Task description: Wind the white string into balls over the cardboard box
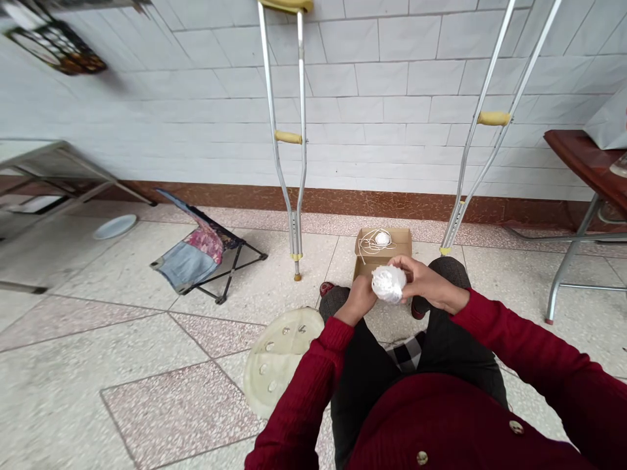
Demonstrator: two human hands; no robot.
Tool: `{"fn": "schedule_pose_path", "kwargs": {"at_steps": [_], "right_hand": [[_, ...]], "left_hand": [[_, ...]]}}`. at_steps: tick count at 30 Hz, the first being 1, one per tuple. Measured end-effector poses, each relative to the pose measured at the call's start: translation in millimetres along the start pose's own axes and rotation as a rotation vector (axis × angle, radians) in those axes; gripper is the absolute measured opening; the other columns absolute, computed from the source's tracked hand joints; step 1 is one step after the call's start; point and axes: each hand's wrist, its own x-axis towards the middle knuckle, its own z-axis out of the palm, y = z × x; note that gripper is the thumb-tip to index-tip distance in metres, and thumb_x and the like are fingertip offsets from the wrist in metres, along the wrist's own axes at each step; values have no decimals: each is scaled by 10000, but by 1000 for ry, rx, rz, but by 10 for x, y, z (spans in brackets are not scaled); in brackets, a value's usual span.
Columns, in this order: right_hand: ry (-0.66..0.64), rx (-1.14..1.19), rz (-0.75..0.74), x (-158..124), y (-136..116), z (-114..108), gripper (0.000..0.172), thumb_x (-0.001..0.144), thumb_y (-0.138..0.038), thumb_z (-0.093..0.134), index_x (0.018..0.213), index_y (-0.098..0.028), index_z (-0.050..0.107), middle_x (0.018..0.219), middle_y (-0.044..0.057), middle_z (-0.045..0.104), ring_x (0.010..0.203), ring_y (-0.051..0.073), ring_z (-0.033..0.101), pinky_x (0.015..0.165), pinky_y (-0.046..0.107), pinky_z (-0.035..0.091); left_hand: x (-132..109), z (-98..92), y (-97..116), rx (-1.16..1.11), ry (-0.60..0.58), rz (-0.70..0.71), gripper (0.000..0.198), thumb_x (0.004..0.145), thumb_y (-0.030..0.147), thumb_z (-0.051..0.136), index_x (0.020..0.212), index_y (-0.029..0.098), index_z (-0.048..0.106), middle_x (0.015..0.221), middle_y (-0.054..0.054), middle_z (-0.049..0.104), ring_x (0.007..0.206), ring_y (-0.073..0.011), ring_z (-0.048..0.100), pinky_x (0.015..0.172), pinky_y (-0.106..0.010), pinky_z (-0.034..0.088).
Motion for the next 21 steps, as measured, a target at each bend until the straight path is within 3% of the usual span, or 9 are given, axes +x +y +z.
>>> {"fn": "schedule_pose_path", "kwargs": {"at_steps": [4, 6, 8, 11, 16, 21], "right_hand": [[-115, -78, 100, -167, 275, 80, 543, 493, -67, 718, 986, -236, 564, 943, 0, 552, 737, 138, 535, 492, 192, 476], [-83, -81, 159, -91, 446, 59, 540, 472, -74, 726, 960, -223, 547, 911, -7, 545, 676, 123, 528, 440, 190, 469], [96, -51, 163, 84, 549, -10, 523, 471, -101, 731, 933, -215, 513, 902, -4, 549, 629, 116, 536, 393, 190, 461], [382, 42, 109, 431, 513, -169, 464, 514, -157, 731, 893, -204, 467, 867, 4, 557, 563, 102, 555, 388, 205, 479], [439, 136, 33, 725, 154, -303, 498, 528, -168, 742, 928, -204, 447, 840, -1, 569, 576, 109, 593, 413, 198, 497], [235, 152, -56, 459, -119, -173, 451, 571, -154, 720, 950, -218, 484, 931, 3, 568, 667, 121, 610, 481, 209, 535]], "left_hand": [[248, -263, 48, 156, 20, 98, 204, 884, 197, 510, 885, 157, 710, 867, -55, 705, 826, -179, 614, 773, -275, 445], [329, -414, 178, 312, 55, 124, 214, 900, 220, 503, 873, 166, 708, 832, -58, 692, 845, -189, 602, 826, -305, 434], [335, -502, 335, 431, 75, 162, 220, 903, 236, 503, 833, 168, 701, 780, -60, 674, 833, -200, 590, 840, -325, 426], [219, -473, 537, 473, 95, 197, 237, 915, 253, 487, 824, 167, 688, 760, -61, 660, 795, -201, 584, 800, -320, 424], [11, -273, 577, 193, 97, 112, 330, 954, 308, 418, 798, 160, 668, 743, -38, 657, 738, -166, 593, 709, -261, 427], [22, -161, 306, -161, 37, 13, 319, 925, 333, 462, 823, 147, 701, 761, -11, 691, 725, -153, 613, 681, -231, 448]]}}
